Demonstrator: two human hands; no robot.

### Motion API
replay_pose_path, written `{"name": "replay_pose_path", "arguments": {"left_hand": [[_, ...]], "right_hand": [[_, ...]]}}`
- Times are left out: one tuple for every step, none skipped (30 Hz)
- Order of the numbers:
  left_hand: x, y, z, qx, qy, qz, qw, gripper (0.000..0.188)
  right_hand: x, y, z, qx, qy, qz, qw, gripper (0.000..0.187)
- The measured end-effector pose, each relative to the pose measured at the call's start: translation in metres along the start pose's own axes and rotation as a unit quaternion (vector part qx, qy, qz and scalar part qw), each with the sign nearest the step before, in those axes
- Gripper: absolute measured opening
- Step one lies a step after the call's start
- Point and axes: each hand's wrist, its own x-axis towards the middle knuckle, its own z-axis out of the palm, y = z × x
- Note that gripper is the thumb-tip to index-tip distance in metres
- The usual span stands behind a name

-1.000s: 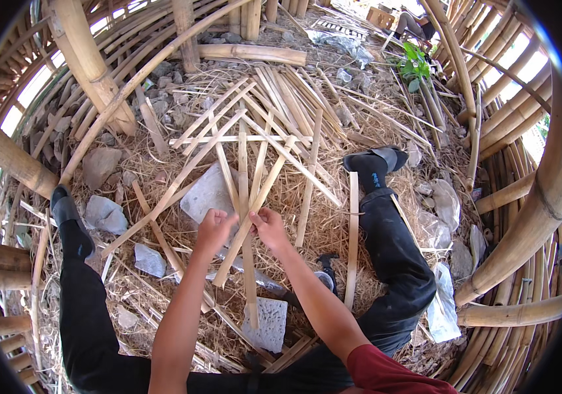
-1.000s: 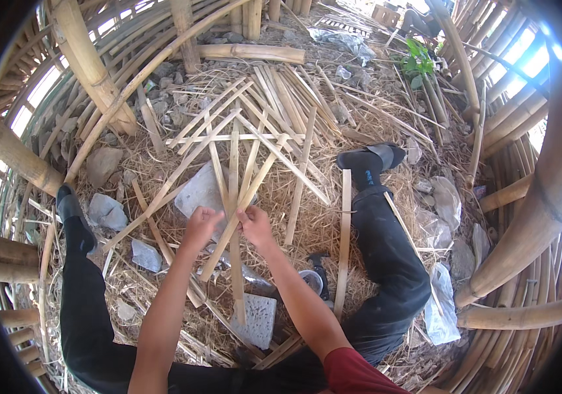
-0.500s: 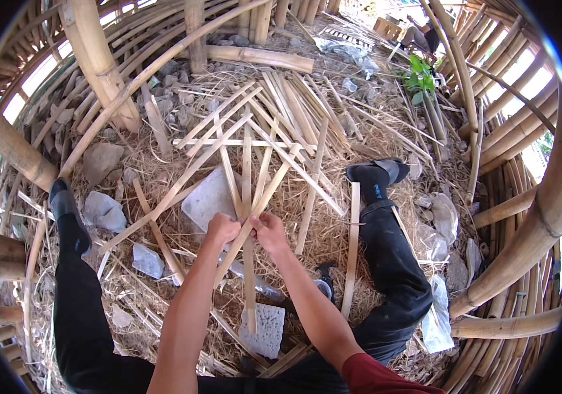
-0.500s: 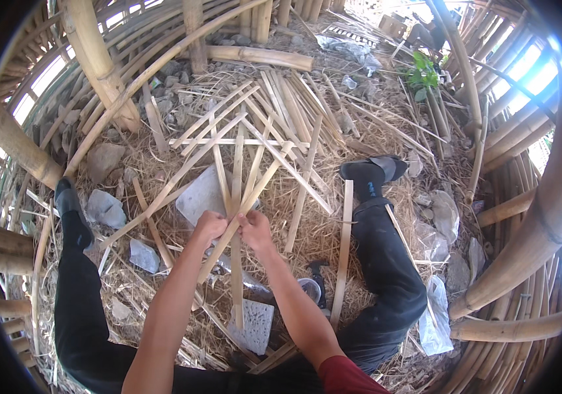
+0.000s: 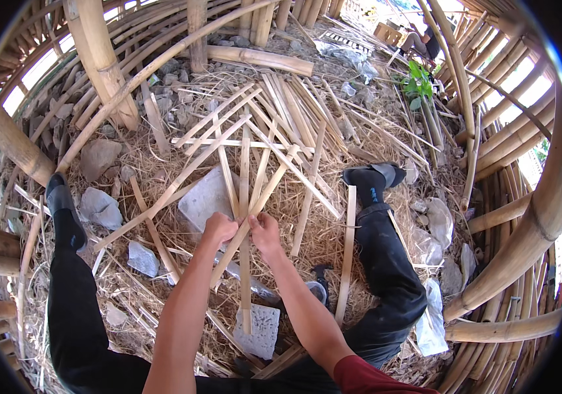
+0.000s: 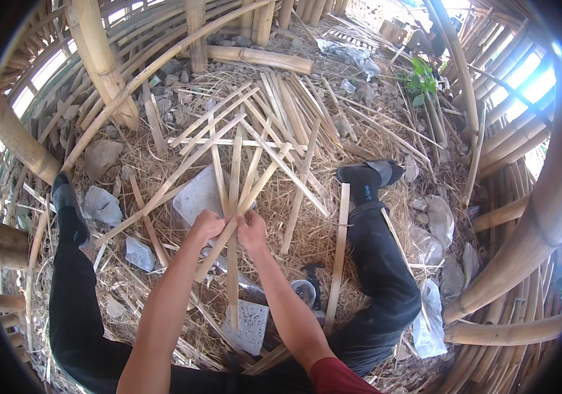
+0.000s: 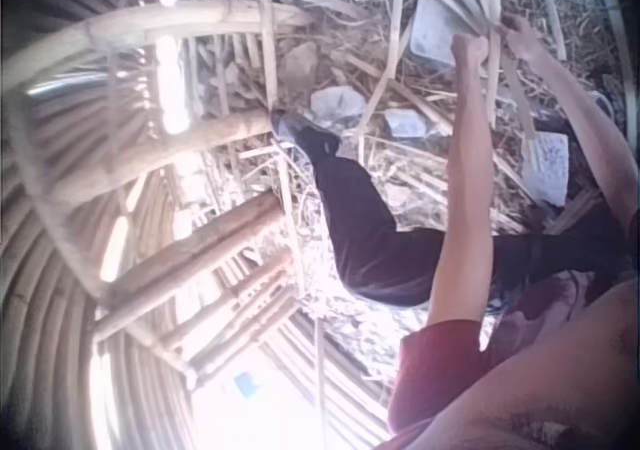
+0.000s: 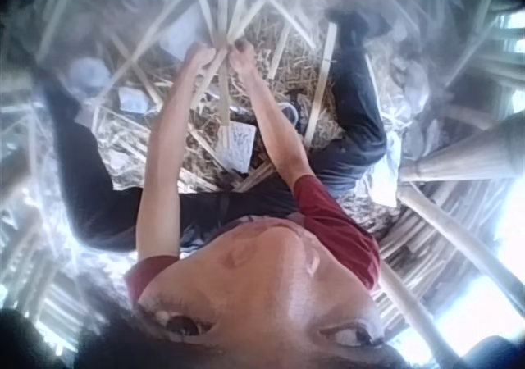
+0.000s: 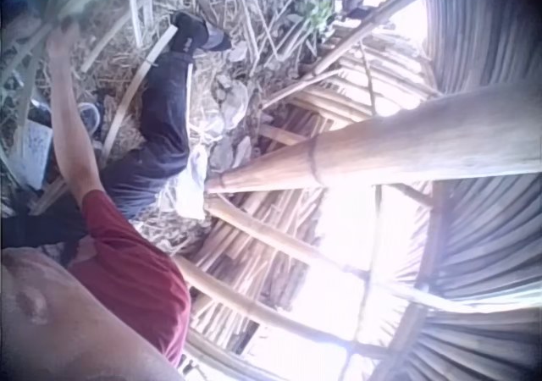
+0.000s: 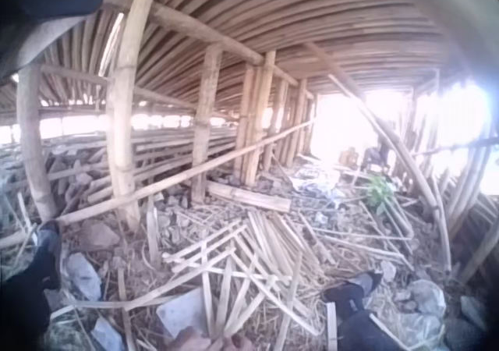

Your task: The person assembles thin bamboo strips into a star-like structure, using a hammer and small nails to secure the joints while sitting on the ground.

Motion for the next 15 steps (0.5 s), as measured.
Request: {"name": "replay_pose_path", "arguments": {"left_hand": [[0.002, -0.002, 0.001, 0.018, 0.012, 0.017, 1.000, 0.045], [0.004, -0.005, 0.002, 0.014, 0.013, 0.019, 1.000, 0.045], [0.004, -0.004, 0.003, 0.011, 0.012, 0.021, 1.000, 0.044], [0.003, -0.003, 0.003, 0.008, 0.012, 0.024, 1.000, 0.043], [0.004, -0.004, 0.005, -0.008, -0.003, 0.015, 1.000, 0.047], [0.005, -0.006, 0.003, -0.024, -0.016, 0.007, 1.000, 0.052], [0.006, -0.007, 0.002, -0.039, -0.028, -0.001, 0.999, 0.056], [0.007, -0.008, 0.002, -0.031, -0.022, 0.002, 0.999, 0.056], [0.006, -0.007, 0.002, -0.022, -0.018, 0.003, 1.000, 0.055], [0.005, -0.007, 0.002, -0.013, -0.015, 0.003, 1.000, 0.054], [0.004, -0.007, 0.000, -0.025, -0.022, -0.007, 0.999, 0.054], [0.001, -0.002, -0.002, -0.039, -0.032, -0.014, 0.999, 0.054], [-0.001, 0.001, -0.002, -0.051, -0.041, -0.021, 0.998, 0.054], [-0.002, 0.001, 0.000, -0.034, -0.037, -0.014, 0.999, 0.054], [-0.002, 0.001, -0.001, -0.016, -0.030, -0.005, 0.999, 0.054]], "right_hand": [[-0.001, -0.002, 0.000, 0.002, 0.000, 0.003, 1.000, 0.021], [-0.001, -0.005, 0.000, 0.009, -0.005, 0.013, 1.000, 0.021], [-0.001, -0.007, -0.001, 0.017, -0.008, 0.023, 1.000, 0.021], [-0.001, -0.008, -0.003, 0.024, -0.011, 0.034, 0.999, 0.021], [-0.002, -0.009, -0.004, 0.027, -0.015, 0.033, 0.999, 0.021], [-0.002, -0.013, -0.004, 0.031, -0.021, 0.031, 0.999, 0.022], [-0.003, -0.016, -0.004, 0.036, -0.027, 0.029, 0.999, 0.022], [-0.004, -0.020, -0.006, 0.046, -0.033, 0.043, 0.997, 0.022], [-0.006, -0.022, -0.008, 0.055, -0.039, 0.059, 0.996, 0.022], [-0.007, -0.024, -0.010, 0.066, -0.045, 0.075, 0.994, 0.023], [-0.007, -0.026, -0.009, 0.061, -0.051, 0.071, 0.994, 0.023], [-0.005, -0.026, -0.012, 0.055, -0.054, 0.066, 0.995, 0.023], [-0.004, -0.025, -0.014, 0.049, -0.057, 0.060, 0.995, 0.023], [-0.004, -0.024, -0.015, 0.034, -0.056, 0.058, 0.996, 0.023], [-0.002, -0.022, -0.015, 0.020, -0.056, 0.054, 0.997, 0.022]]}}
